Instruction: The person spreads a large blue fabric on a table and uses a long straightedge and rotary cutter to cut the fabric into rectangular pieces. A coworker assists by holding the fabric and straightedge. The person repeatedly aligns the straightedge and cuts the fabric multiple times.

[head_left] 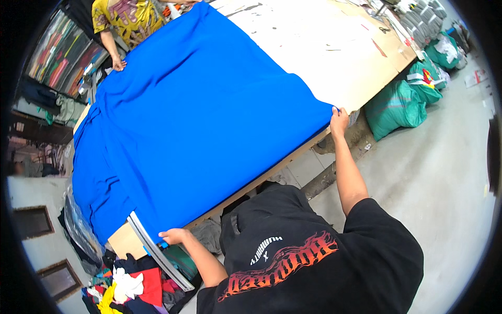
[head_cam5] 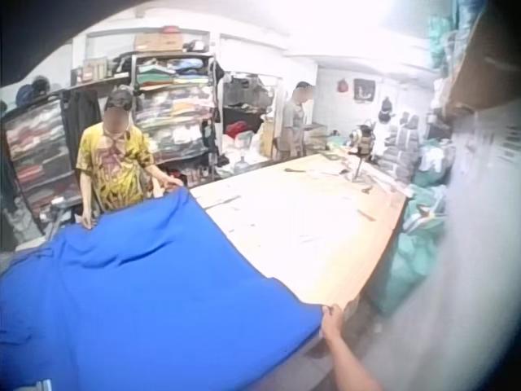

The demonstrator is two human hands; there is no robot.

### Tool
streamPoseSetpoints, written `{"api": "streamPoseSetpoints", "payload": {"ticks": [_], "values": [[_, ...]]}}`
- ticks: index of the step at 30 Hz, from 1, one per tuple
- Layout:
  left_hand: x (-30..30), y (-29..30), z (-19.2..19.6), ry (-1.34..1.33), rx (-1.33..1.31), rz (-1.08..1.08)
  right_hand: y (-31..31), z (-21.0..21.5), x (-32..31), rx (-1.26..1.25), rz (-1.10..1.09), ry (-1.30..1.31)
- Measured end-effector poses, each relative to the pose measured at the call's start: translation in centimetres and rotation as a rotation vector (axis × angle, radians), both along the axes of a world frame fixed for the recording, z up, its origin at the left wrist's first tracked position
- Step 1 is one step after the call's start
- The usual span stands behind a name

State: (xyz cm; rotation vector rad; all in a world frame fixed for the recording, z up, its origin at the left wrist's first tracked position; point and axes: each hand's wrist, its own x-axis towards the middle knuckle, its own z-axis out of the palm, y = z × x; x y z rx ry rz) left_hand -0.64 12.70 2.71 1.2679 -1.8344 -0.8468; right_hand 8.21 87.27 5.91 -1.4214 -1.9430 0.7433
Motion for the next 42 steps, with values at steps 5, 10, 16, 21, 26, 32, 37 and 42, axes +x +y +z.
{"api": "streamPoseSetpoints", "payload": {"ticks": [5,10,16,21,26,32,37,42], "values": [[1.0,0.7,-1.5,-0.266,0.094,0.010,-1.2,-3.0,0.4,-0.052,-0.055,-0.249],[0.9,1.3,-0.7,-0.473,0.041,0.029,-2.4,-3.5,0.0,-0.047,-0.052,-0.282],[-0.4,1.0,1.3,-0.581,0.123,-0.041,-0.3,-5.5,1.0,0.017,0.008,-0.309],[-1.6,-4.0,-0.9,-0.042,0.419,-0.134,0.4,-6.4,0.1,0.023,0.114,-0.303],[-4.0,-5.4,-0.3,0.406,1.046,-0.042,-0.2,-6.0,0.0,-0.018,0.046,-0.451],[-5.1,-5.7,1.3,0.502,1.203,-0.404,-0.6,-4.1,-0.3,-0.016,0.005,-0.424],[-4.3,-4.6,3.2,0.445,0.991,-0.332,0.6,-5.3,0.8,0.012,0.009,-0.441],[-1.6,-7.7,0.6,0.306,0.142,0.030,1.2,-6.9,0.0,-0.102,0.092,-0.377]]}}
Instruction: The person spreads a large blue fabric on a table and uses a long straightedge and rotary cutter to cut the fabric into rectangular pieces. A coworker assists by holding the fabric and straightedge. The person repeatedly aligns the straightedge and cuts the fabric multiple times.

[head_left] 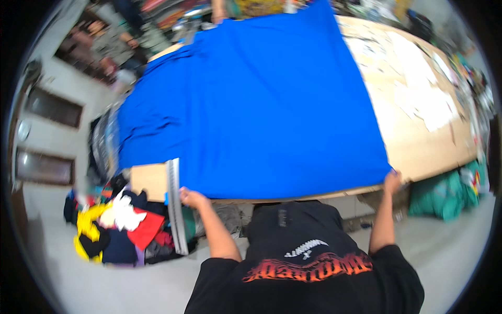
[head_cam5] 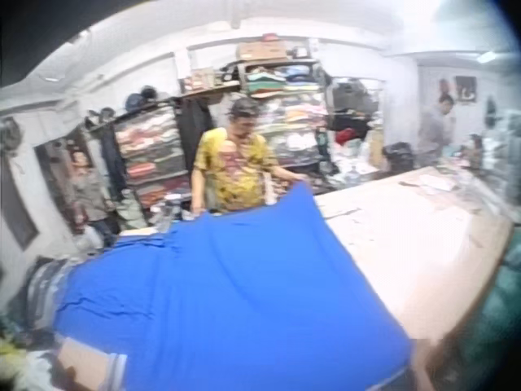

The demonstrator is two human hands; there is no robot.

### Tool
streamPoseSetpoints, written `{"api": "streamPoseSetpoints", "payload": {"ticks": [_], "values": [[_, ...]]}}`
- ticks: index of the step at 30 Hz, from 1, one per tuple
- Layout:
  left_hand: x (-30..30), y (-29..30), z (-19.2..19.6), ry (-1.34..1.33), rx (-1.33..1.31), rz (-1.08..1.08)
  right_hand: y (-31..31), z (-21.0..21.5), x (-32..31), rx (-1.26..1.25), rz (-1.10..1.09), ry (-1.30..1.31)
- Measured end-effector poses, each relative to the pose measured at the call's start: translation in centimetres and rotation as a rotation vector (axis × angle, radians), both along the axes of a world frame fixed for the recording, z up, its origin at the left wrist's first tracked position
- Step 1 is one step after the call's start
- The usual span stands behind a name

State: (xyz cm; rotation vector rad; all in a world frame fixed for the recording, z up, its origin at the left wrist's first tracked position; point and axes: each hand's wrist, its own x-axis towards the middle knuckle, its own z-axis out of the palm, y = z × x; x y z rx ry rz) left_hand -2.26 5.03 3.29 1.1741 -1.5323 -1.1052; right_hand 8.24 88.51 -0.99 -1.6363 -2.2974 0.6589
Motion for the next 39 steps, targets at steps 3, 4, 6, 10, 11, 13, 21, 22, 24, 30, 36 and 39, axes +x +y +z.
{"api": "streamPoseSetpoints", "payload": {"ticks": [3,4,6,10,11,13,21,22,24,30,36,39], "values": [[0.0,0.8,-1.6,-0.150,-0.287,0.072,0.1,0.7,0.1,0.140,-0.018,0.095],[0.3,0.9,-1.3,-0.226,-0.256,0.092,-0.9,1.4,-0.5,0.118,-0.046,0.092],[0.4,1.8,-1.0,-0.336,-0.187,0.141,-1.7,2.6,-0.7,0.081,-0.064,0.031],[0.5,2.1,-1.3,-0.478,-0.115,0.177,-3.4,4.0,-0.7,0.035,-0.130,0.006],[0.4,2.5,-1.4,-0.493,-0.103,0.173,-3.4,4.1,-0.6,0.034,-0.139,-0.005],[0.2,1.0,-1.4,-0.464,-0.153,0.176,-3.2,4.0,-0.5,0.109,-0.102,0.044],[0.5,0.5,-0.8,-0.438,-0.151,0.212,-3.8,5.6,0.1,0.147,-0.090,0.201],[0.4,1.2,-1.2,-0.476,-0.140,0.227,-3.4,4.9,0.3,0.136,-0.083,0.153],[0.1,1.8,-1.6,-0.505,-0.172,0.212,-3.0,3.8,0.7,0.116,-0.074,0.092],[0.2,-0.4,-3.7,-0.537,-0.312,0.192,-2.9,3.3,0.3,0.131,-0.084,0.040],[0.6,0.2,-2.6,-0.641,-0.109,0.156,-3.6,5.1,-0.3,0.099,-0.054,0.007],[0.3,1.4,-3.4,-0.495,-0.289,0.233,-3.6,5.3,-0.5,0.102,-0.029,-0.015]]}}
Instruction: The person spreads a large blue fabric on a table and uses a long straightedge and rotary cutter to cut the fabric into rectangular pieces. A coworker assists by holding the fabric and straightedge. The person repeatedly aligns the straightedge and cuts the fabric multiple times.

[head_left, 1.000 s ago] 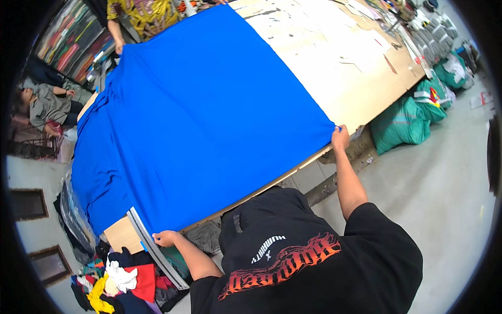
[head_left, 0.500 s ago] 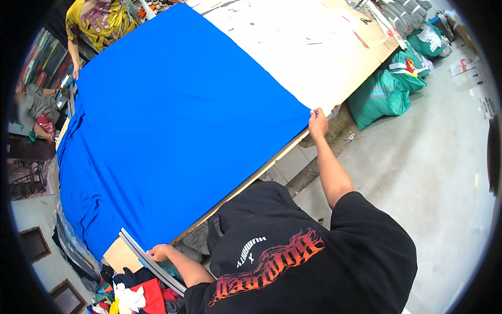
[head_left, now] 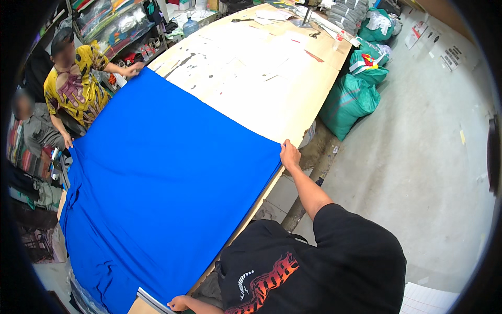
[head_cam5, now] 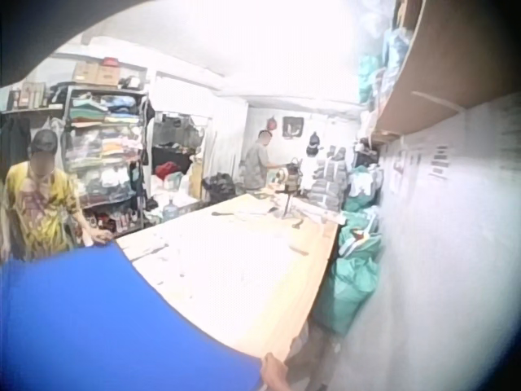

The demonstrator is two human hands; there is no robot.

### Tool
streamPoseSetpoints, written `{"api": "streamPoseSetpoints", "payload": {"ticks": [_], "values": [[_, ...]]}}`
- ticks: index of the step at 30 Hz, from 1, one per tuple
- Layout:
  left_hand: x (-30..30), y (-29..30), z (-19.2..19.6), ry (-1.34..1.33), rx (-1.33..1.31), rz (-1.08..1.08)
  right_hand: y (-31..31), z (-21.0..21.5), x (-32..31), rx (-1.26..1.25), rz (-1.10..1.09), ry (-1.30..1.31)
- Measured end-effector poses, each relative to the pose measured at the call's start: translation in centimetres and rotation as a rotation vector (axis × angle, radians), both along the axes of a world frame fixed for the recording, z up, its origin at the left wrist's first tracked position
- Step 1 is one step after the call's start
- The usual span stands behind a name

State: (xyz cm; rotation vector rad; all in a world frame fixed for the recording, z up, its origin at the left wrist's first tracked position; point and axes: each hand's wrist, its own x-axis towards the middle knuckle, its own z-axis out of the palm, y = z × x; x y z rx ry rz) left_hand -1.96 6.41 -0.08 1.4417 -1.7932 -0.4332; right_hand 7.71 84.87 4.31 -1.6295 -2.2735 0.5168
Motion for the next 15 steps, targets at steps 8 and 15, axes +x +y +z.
{"api": "streamPoseSetpoints", "payload": {"ticks": [8,15], "values": [[-0.2,0.8,-0.4,-0.030,-0.218,0.014,0.0,-1.6,0.5,0.109,0.062,-0.042],[0.2,1.2,0.0,-0.061,-0.165,0.013,0.4,-2.5,0.6,0.151,0.073,-0.073]]}}
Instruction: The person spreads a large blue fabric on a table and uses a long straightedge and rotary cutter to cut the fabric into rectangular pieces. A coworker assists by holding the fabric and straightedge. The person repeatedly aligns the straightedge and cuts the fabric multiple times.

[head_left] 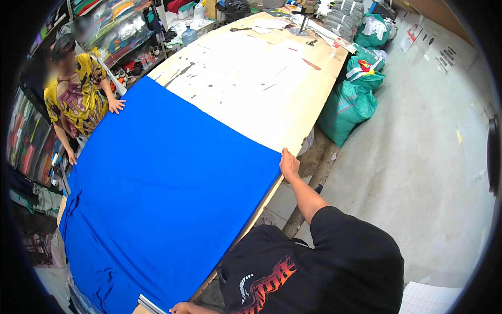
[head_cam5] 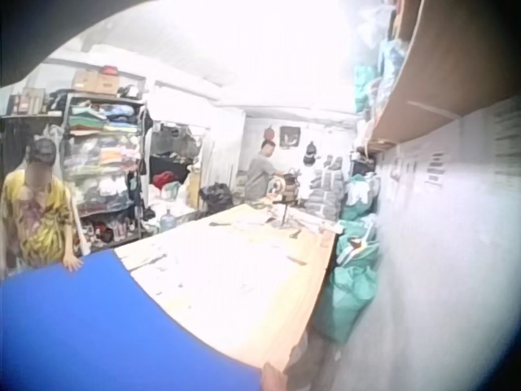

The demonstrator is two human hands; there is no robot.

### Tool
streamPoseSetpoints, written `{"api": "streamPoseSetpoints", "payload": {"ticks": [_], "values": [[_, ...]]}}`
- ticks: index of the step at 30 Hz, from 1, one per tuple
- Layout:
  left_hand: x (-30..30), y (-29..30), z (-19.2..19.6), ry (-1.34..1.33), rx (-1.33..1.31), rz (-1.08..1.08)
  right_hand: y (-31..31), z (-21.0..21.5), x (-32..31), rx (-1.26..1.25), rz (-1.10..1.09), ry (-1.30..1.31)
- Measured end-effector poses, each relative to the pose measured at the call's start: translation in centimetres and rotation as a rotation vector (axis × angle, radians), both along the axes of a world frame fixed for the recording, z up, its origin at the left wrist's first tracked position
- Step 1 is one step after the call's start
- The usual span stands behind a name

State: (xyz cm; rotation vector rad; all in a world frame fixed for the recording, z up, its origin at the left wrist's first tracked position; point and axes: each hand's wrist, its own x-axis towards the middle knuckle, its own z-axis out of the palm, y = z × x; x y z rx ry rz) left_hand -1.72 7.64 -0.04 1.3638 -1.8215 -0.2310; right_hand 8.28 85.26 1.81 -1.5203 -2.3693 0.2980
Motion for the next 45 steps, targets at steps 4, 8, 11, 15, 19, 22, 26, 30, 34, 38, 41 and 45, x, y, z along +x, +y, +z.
{"api": "streamPoseSetpoints", "payload": {"ticks": [4,8,11,15,19,22,26,30,34,38,41,45], "values": [[-0.3,0.1,0.4,-0.023,0.064,0.008,0.4,-0.1,0.1,0.012,0.004,-0.038],[-0.2,0.2,0.7,-0.010,0.034,-0.009,0.1,0.2,-0.1,0.008,0.011,-0.046],[0.2,-0.5,0.6,-0.023,0.042,-0.039,0.0,0.4,-0.2,0.010,0.021,-0.058],[0.0,-0.1,1.0,-0.045,0.096,-0.012,0.1,0.3,0.0,0.024,0.025,-0.062],[0.1,0.2,1.3,-0.022,0.107,-0.035,0.1,0.1,0.1,0.043,0.027,-0.052],[0.4,-0.6,1.0,-0.033,0.065,-0.048,0.0,0.1,-0.1,0.041,0.035,-0.045],[0.7,-0.3,0.9,-0.020,0.122,-0.074,0.2,-0.1,0.3,0.043,0.034,-0.070],[0.9,-0.5,0.9,-0.065,0.124,-0.082,-0.1,0.1,0.5,0.056,0.051,-0.080],[0.9,-1.2,0.6,-0.148,0.167,-0.064,0.1,0.3,0.3,0.050,0.054,-0.085],[0.3,0.3,1.3,-0.177,0.208,-0.072,0.5,0.3,0.5,0.043,0.031,-0.103],[0.9,-0.2,2.1,-0.270,0.299,-0.098,0.6,0.0,0.1,0.039,0.026,-0.124],[1.0,-0.9,2.4,-0.488,0.231,-0.328,1.4,-1.4,1.4,0.008,0.008,-0.114]]}}
